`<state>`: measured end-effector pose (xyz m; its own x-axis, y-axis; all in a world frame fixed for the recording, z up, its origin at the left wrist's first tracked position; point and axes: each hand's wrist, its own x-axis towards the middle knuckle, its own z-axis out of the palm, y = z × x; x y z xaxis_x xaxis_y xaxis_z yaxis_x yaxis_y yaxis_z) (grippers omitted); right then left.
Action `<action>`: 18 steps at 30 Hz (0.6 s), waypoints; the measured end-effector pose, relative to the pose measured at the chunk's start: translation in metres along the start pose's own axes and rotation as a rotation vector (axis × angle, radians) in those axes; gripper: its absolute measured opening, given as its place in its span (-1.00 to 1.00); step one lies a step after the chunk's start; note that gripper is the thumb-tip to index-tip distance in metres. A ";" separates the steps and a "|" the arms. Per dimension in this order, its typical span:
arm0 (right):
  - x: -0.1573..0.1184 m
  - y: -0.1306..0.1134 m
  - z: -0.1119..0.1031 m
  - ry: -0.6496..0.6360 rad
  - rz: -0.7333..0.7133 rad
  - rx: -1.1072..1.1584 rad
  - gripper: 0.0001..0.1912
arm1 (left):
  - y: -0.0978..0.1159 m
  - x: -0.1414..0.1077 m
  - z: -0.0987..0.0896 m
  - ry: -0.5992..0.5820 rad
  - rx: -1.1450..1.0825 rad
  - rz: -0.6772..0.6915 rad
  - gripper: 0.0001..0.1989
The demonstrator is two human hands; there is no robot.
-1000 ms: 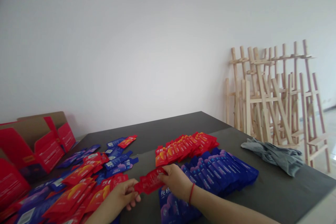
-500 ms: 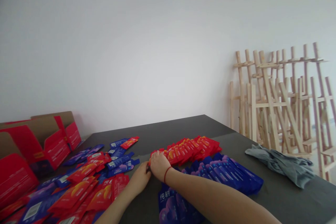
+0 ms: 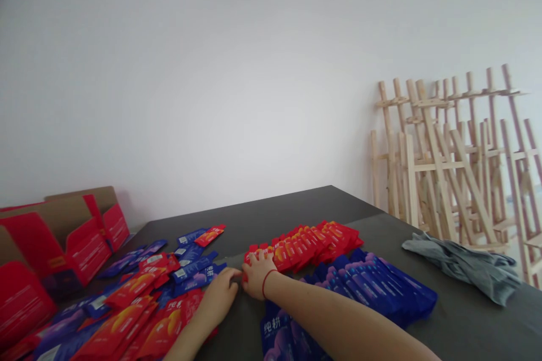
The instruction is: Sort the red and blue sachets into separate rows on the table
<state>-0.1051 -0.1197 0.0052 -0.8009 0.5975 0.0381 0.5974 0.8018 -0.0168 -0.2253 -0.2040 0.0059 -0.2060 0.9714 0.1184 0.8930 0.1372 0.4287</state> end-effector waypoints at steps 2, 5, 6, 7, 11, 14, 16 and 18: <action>-0.003 0.001 0.000 -0.009 0.028 0.023 -0.39 | -0.008 0.000 -0.015 0.010 0.045 -0.030 -0.59; -0.009 0.011 0.001 -0.019 0.036 0.046 -0.34 | -0.025 -0.001 -0.039 -0.019 0.118 -0.077 -0.65; -0.012 0.015 0.002 -0.020 0.029 0.053 -0.33 | -0.031 -0.001 -0.046 -0.041 0.141 -0.090 -0.67; -0.014 0.020 0.002 -0.019 0.020 0.061 -0.32 | -0.037 -0.002 -0.052 -0.065 0.166 -0.105 -0.69; -0.020 0.030 0.006 -0.001 0.014 0.082 -0.27 | -0.051 -0.009 -0.061 -0.120 0.272 -0.161 -0.76; -0.019 0.029 0.008 0.011 0.043 0.080 -0.25 | -0.049 -0.014 -0.058 -0.129 0.329 -0.162 -0.69; -0.017 0.026 0.009 0.005 0.057 0.072 -0.25 | -0.045 -0.016 -0.056 -0.138 0.360 -0.165 -0.59; -0.014 0.025 0.009 -0.006 0.068 0.064 -0.26 | -0.042 -0.017 -0.056 -0.148 0.388 -0.173 -0.55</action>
<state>-0.0797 -0.1081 -0.0047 -0.7589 0.6506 0.0284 0.6468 0.7581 -0.0826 -0.2817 -0.2374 0.0360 -0.3314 0.9411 -0.0670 0.9402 0.3354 0.0601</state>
